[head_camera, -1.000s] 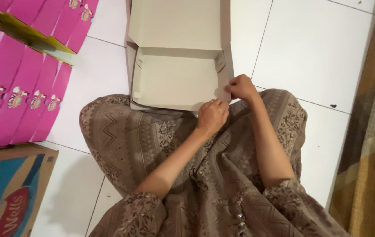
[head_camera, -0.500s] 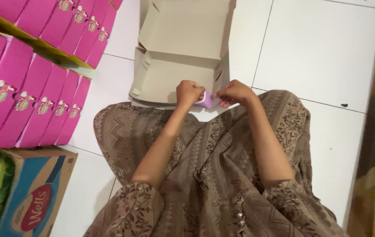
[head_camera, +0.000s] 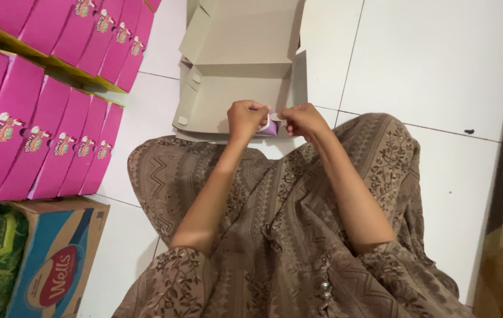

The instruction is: The person assembles cardboard boxes by hand and stacks them against a wall.

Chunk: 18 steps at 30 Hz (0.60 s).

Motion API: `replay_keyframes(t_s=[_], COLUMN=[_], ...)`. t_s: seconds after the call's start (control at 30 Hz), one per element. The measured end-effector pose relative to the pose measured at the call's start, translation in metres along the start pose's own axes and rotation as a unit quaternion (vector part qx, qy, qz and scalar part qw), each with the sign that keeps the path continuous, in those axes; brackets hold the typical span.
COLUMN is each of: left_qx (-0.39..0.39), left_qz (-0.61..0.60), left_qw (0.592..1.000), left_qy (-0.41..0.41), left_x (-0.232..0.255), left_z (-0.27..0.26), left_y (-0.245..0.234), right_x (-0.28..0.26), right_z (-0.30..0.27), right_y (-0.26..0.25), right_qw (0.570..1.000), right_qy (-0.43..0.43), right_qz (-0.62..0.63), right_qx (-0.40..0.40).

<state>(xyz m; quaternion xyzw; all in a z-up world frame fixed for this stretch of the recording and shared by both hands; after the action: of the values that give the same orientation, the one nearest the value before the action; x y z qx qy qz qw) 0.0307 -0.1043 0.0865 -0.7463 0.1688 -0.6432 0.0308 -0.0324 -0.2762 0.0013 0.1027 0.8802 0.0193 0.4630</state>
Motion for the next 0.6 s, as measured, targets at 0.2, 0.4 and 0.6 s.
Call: replay_keyframes(t_s=[0.2, 0.4, 0.6], left_qx=[0.004, 0.016, 0.017], left_qz=[0.076, 0.123, 0.185], left_qw=[0.996, 0.986, 0.977], left_qy=[0.043, 0.108, 0.104], left_x=[0.017, 0.039, 0.015], left_z=[-0.001, -0.011, 0.0], left_y=[-0.002, 0.011, 0.014], right_x=[-0.007, -0.008, -0.004], right_z=[-0.005, -0.009, -0.005], right_y=[0.008, 0.019, 0.003], right_qw=[1.0, 0.998, 0.999], right_qy=[-0.013, -0.02, -0.002], right_qz=[0.008, 0.016, 0.019], right_qx=[-0.022, -0.049, -0.049])
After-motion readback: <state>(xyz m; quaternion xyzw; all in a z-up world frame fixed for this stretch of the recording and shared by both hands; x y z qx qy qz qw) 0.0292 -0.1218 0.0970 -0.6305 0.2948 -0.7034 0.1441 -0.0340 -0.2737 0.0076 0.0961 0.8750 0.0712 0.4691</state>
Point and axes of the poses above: each hand's wrist, its own z-axis towards the middle knuckle, its own y-axis out of the palm, x = y × z, the point moved 10 cm from there along z, towards the middle knuckle, and after that the axes turned 3 degrees about -z, right-handed, at the moved point
